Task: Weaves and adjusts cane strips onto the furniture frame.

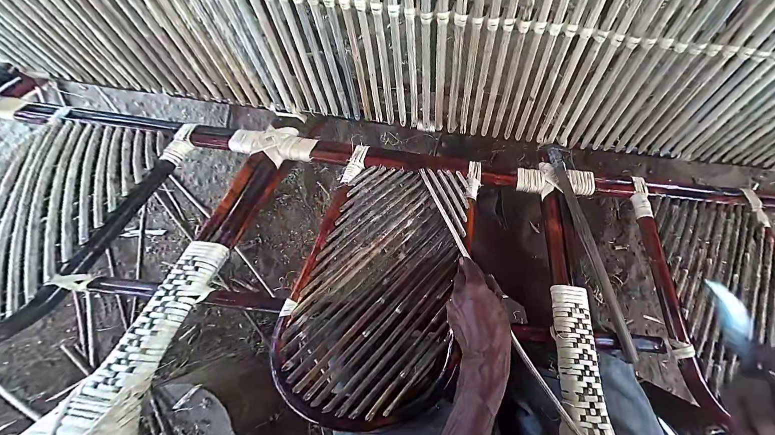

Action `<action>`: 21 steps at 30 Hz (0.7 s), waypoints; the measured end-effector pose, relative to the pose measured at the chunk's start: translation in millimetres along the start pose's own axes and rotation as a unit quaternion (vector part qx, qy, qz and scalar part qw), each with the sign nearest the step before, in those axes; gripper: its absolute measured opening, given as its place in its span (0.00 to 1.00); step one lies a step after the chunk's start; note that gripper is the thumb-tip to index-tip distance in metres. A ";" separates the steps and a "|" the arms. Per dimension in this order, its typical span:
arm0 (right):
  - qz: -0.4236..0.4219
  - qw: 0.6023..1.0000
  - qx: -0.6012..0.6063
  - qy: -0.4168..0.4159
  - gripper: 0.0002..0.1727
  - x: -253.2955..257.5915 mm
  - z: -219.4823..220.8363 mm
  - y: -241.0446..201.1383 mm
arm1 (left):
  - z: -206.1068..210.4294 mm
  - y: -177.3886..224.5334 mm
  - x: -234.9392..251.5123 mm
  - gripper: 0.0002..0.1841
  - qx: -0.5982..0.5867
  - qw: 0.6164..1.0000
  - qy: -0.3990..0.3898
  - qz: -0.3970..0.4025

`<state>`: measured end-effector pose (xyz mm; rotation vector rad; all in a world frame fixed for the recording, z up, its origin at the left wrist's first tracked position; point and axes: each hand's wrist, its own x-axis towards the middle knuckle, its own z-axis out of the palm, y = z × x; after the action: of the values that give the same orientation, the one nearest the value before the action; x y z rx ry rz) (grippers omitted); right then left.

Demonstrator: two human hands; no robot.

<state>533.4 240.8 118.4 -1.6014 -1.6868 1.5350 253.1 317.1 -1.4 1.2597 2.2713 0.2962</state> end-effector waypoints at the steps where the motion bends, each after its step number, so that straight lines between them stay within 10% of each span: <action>1: -0.024 1.000 -0.010 -0.002 0.40 22.3 5.4 5.5 | -1.3 1.4 0.7 0.22 0.002 1.000 -0.019 -0.012; 9: -0.126 0.928 -0.343 -0.076 0.28 196.8 57.9 -31.6 | -2.3 4.6 5.1 0.23 0.008 0.997 -0.056 -0.043; 21: -0.253 0.829 -0.479 -0.142 0.18 237.8 64.1 -44.9 | 0.4 4.2 4.0 0.24 0.000 0.999 -0.026 -0.032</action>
<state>388.1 428.1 38.1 -1.0735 -3.0351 0.6585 254.7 322.6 -1.3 1.1792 2.2612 0.2382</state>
